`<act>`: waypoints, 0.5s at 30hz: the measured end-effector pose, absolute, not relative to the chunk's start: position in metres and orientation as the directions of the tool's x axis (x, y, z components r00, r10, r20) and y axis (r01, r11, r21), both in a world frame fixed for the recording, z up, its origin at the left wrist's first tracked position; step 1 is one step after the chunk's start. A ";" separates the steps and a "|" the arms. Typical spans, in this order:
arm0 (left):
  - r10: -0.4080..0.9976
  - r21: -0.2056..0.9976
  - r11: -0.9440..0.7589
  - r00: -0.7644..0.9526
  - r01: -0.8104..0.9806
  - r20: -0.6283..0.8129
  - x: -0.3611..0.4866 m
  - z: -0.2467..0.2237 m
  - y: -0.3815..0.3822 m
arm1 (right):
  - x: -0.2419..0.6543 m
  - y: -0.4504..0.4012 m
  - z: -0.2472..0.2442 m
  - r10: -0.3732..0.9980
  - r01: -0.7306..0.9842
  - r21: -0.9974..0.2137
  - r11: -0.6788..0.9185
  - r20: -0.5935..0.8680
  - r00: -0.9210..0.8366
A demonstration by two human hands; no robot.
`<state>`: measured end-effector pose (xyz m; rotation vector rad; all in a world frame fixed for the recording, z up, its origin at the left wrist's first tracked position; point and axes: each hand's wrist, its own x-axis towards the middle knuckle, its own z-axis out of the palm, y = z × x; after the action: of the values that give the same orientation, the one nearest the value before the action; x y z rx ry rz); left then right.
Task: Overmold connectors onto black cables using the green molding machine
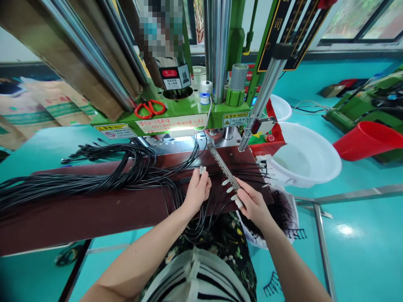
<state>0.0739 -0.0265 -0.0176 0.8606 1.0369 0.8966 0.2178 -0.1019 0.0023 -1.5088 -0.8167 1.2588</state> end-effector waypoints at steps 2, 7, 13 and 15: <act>0.891 0.899 0.387 0.334 -0.207 -0.306 0.074 -0.016 -0.027 | 0.219 -0.102 0.002 0.914 -0.093 -0.942 -0.323 -0.336 0.227; 0.835 0.883 0.437 0.443 -0.171 -0.327 0.073 -0.013 -0.028 | 0.221 -0.101 0.002 0.922 -0.054 -0.940 -0.337 -0.341 0.186; 0.834 0.899 0.423 0.437 -0.114 -0.337 0.073 -0.016 -0.027 | 0.224 -0.100 0.003 0.946 -0.014 -0.952 -0.305 -0.304 0.116; 0.845 0.909 0.405 0.423 -0.104 -0.328 0.073 -0.018 -0.027 | 0.225 -0.100 0.001 0.945 -0.014 -0.952 -0.305 -0.305 0.116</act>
<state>0.0733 -0.0270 -0.0181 0.9626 0.9391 0.7251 0.2249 -0.1000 0.0015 -1.4895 -0.9614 1.3395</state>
